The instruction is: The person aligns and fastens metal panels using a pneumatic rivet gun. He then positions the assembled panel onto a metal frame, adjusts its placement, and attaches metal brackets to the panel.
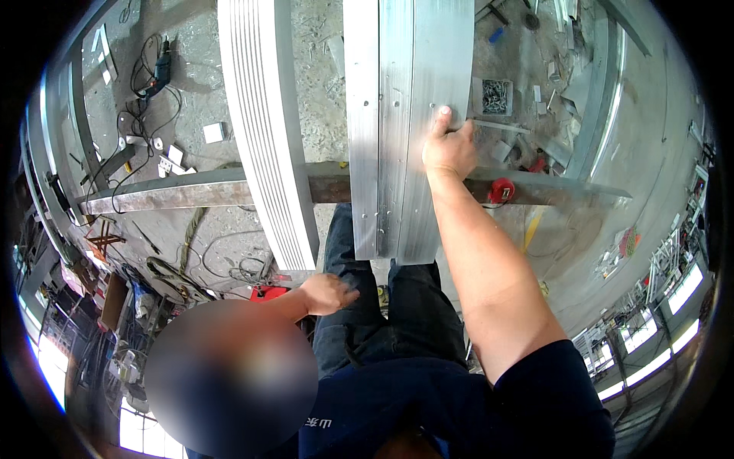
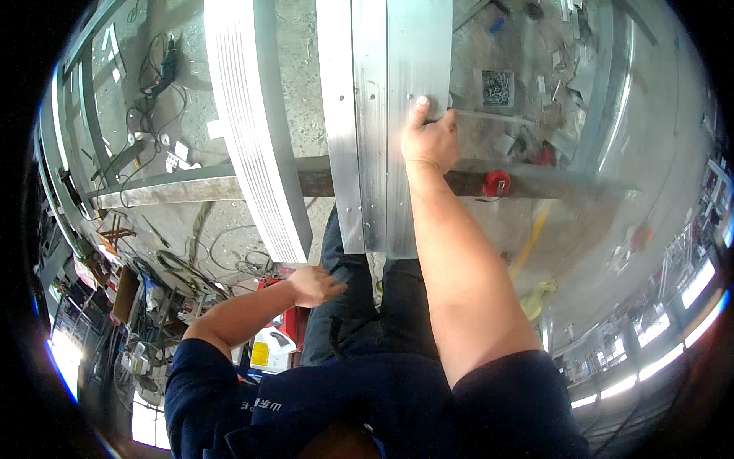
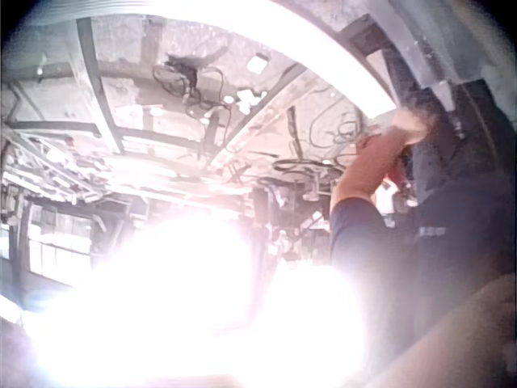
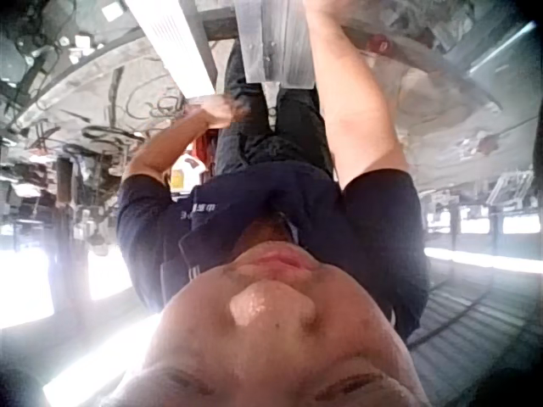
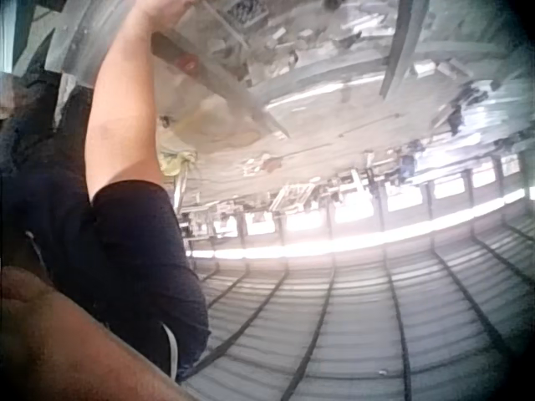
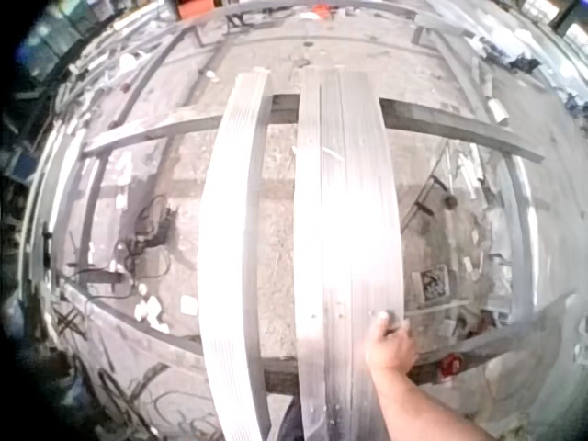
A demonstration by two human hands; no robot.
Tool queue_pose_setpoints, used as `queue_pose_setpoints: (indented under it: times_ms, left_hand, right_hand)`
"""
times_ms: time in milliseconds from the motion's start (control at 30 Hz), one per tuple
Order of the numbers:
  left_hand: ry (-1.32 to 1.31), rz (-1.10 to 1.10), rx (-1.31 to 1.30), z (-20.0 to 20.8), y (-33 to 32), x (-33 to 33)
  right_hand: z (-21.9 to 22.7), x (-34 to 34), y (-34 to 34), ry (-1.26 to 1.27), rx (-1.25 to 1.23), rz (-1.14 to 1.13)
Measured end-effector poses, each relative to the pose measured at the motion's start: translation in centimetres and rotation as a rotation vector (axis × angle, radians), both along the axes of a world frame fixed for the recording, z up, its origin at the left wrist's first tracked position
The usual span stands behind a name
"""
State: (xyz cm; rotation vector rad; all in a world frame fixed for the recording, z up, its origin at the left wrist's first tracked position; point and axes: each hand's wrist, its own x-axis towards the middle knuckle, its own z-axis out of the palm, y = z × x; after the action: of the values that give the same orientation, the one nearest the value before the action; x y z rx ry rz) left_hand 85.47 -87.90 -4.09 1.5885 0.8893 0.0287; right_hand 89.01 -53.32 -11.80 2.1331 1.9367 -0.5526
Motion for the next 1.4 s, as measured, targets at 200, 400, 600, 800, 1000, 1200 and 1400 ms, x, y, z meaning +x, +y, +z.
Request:
queue_pose_setpoints:
  times_ms: [200,400,600,800,1000,1200,1400]
  left_hand:
    - [0.453,1.081,0.207,-1.8,9.5,-4.5]
    - [0.43,1.799,-0.091,-7.3,21.5,-4.1]
    - [0.482,1.814,-0.409,-5.2,22.9,-5.6]
    - [-0.336,1.967,-0.497,-10.1,17.4,-9.9]
    - [0.418,1.655,-0.189,-8.9,17.1,-10.3]
    - [0.819,1.602,0.376,-6.8,18.6,-9.1]
    - [0.126,1.695,0.059,-8.4,22.8,-7.3]
  right_hand:
    - [-0.2,0.3,0.2,0.01,0.022,-0.013]
    - [0.6,-0.6,0.0,0.011,-0.011,-0.004]
    - [0.4,0.7,-0.4,0.018,0.0,-0.02]
    - [1.6,-0.7,0.2,-0.001,-0.093,-0.017]
    - [0.7,-0.4,0.1,-0.054,-0.034,0.014]
    - [0.1,0.1,-0.3,-0.006,0.058,0.007]
    - [-0.4,0.4,-0.3,-0.008,0.094,0.023]
